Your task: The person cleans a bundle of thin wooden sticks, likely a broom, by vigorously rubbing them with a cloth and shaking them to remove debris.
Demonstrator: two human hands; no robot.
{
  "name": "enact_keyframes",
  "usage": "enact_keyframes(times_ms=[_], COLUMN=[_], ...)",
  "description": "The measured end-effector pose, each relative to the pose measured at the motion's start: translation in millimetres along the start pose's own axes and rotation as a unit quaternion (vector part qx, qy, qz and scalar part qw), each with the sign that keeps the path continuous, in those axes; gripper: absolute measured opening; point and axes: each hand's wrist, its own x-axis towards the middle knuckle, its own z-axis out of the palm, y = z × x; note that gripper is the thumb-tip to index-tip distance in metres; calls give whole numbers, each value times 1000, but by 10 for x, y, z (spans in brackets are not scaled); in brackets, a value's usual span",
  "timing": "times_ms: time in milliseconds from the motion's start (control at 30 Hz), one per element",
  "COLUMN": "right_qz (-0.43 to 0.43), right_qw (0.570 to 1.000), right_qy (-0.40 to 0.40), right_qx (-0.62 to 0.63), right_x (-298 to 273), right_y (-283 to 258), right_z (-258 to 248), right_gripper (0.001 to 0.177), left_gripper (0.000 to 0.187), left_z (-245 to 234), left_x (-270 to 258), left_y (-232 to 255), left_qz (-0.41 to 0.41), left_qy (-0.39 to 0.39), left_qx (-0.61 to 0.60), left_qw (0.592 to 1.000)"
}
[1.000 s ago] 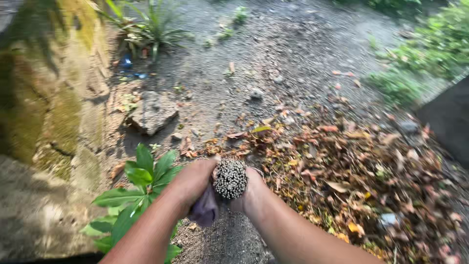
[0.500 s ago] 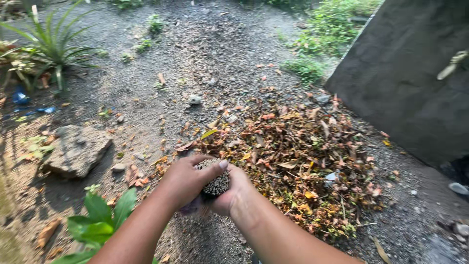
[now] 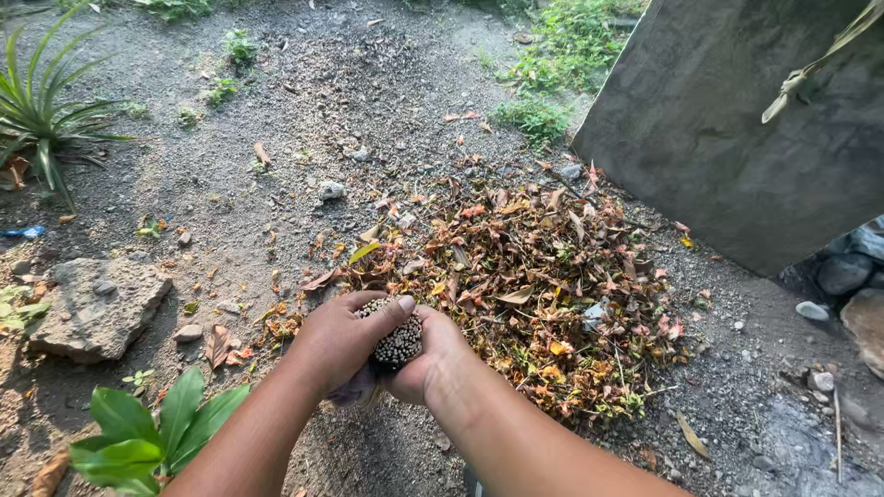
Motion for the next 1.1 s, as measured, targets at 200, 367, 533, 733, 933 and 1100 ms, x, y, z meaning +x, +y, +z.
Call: enact_keyframes(times_ms=[200, 367, 533, 733, 933, 1100], right_qz=[-3, -11, -1, 1, -58, -22], right_qw=[1000, 999, 999, 987, 952, 989], right_qy=[4, 39, -28, -113, -190, -128], right_qx=[-5, 2, -29, -119, -233, -70], right_x=[59, 115, 107, 271, 588, 709], right_y=[34, 27, 31, 87, -91, -76], right_z=[-80, -144, -208, -322, -189, 11], right_gripper=[45, 43, 41, 40, 33, 77], left_gripper=[81, 79, 70, 65, 52, 48], left_z=[-24, -14, 25, 46, -213, -477], left_x=[-124, -162, -173, -195, -296, -424], left_y=[29, 38, 6, -170, -344, -596], left_qz=[-43, -29, -2, 89, 90, 73], left_qy=[-17, -6, -13, -51, -26, 95], left_qx=[-50, -61, -28, -86, -273, -322], left_qw=[998, 998, 1000, 991, 957, 939])
